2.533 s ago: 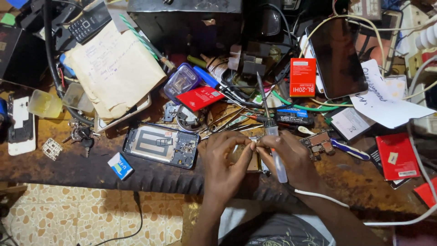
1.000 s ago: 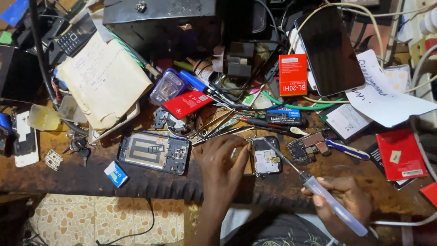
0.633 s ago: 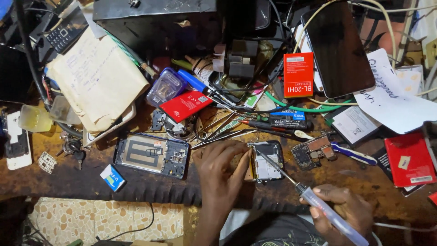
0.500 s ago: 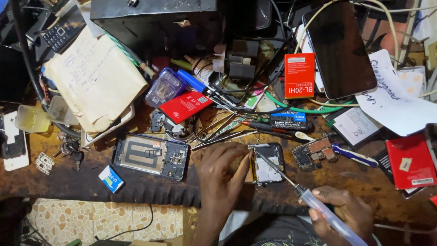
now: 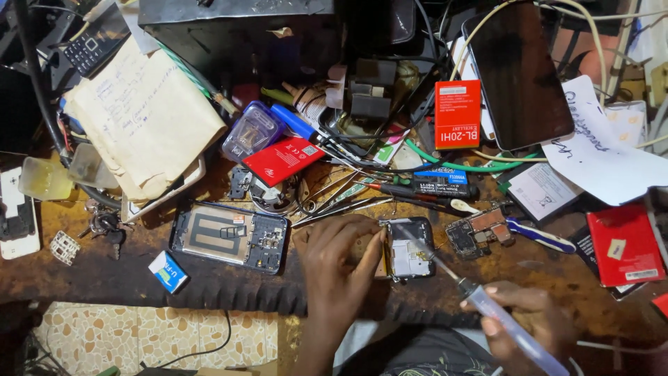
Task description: Using a soldering iron to repair or attach components on a mobile phone motherboard.
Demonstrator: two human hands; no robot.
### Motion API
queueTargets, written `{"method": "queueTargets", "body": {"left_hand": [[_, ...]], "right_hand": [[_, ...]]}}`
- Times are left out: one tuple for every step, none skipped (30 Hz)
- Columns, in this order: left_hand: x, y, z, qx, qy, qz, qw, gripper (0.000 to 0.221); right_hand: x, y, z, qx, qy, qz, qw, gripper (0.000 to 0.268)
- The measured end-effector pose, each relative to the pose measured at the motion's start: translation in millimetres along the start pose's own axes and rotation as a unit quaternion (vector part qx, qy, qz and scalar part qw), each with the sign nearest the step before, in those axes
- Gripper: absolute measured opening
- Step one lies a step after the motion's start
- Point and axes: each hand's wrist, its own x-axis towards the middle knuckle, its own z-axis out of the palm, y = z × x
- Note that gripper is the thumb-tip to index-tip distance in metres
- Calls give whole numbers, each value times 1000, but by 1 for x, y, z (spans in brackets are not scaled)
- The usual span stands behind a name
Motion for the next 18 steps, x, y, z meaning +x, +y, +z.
{"method": "queueTargets", "body": {"left_hand": [[-2, -5, 3, 11, -4, -7, 1000, 14], [-3, -10, 6, 21, -8, -13, 1000, 19], [-2, -6, 4, 20, -8, -12, 1000, 19], [-1, -3, 2, 11, -10, -15, 1000, 19], [1, 1, -1, 3, -13, -19, 1000, 20], [0, 0, -1, 2, -12, -16, 1000, 20], [-1, -1, -1, 2, -14, -18, 1000, 20], [-2, -2, -1, 2, -17, -21, 1000, 20], [-2, 0, -3, 1, -18, -18, 1000, 20], [-1, 2, -6, -25, -19, -20, 999, 21], [0, 4, -9, -51, -20, -21, 998, 21], [0, 4, -12, -52, -18, -20, 998, 21], [1, 5, -16, -73, -17, -5, 997, 20], [1, 5, -19, -95, -17, 10, 995, 19], [0, 6, -23, -98, -17, 11, 995, 19], [-1, 7, -26, -85, -7, 19, 996, 16], [-1, 8, -29, -72, 3, 26, 997, 13], [-1, 7, -31, -76, 2, 29, 997, 13]], "right_hand": [[0, 3, -1, 5, 8, -15, 1000, 30], [1, 6, -2, 10, 17, -30, 999, 35], [-3, 10, -3, 9, 18, -31, 999, 35], [-5, 15, -3, 27, 30, -42, 998, 36], [-8, 20, -3, 44, 42, -53, 997, 37], [-5, 20, -4, 44, 44, -55, 997, 37], [-3, 20, -5, 34, 22, -91, 995, 40], [-2, 20, -6, 22, -1, -127, 992, 43], [-8, 19, -6, 21, 2, -127, 992, 43], [-11, 19, -6, 43, 40, -88, 994, 44], [-15, 19, -6, 66, 78, -48, 994, 47], [-19, 23, -14, 65, 78, -50, 994, 47], [-22, 26, -22, 52, 75, -21, 996, 39], [-26, 30, -31, 37, 72, 9, 997, 38], [-28, 55, -51, 35, 74, 8, 997, 38], [-29, 80, -71, 234, -14, 10, 972, 47], [-30, 105, -93, 427, -102, 18, 898, 56], [-8, 140, -126, 424, -99, 16, 900, 56]]}}
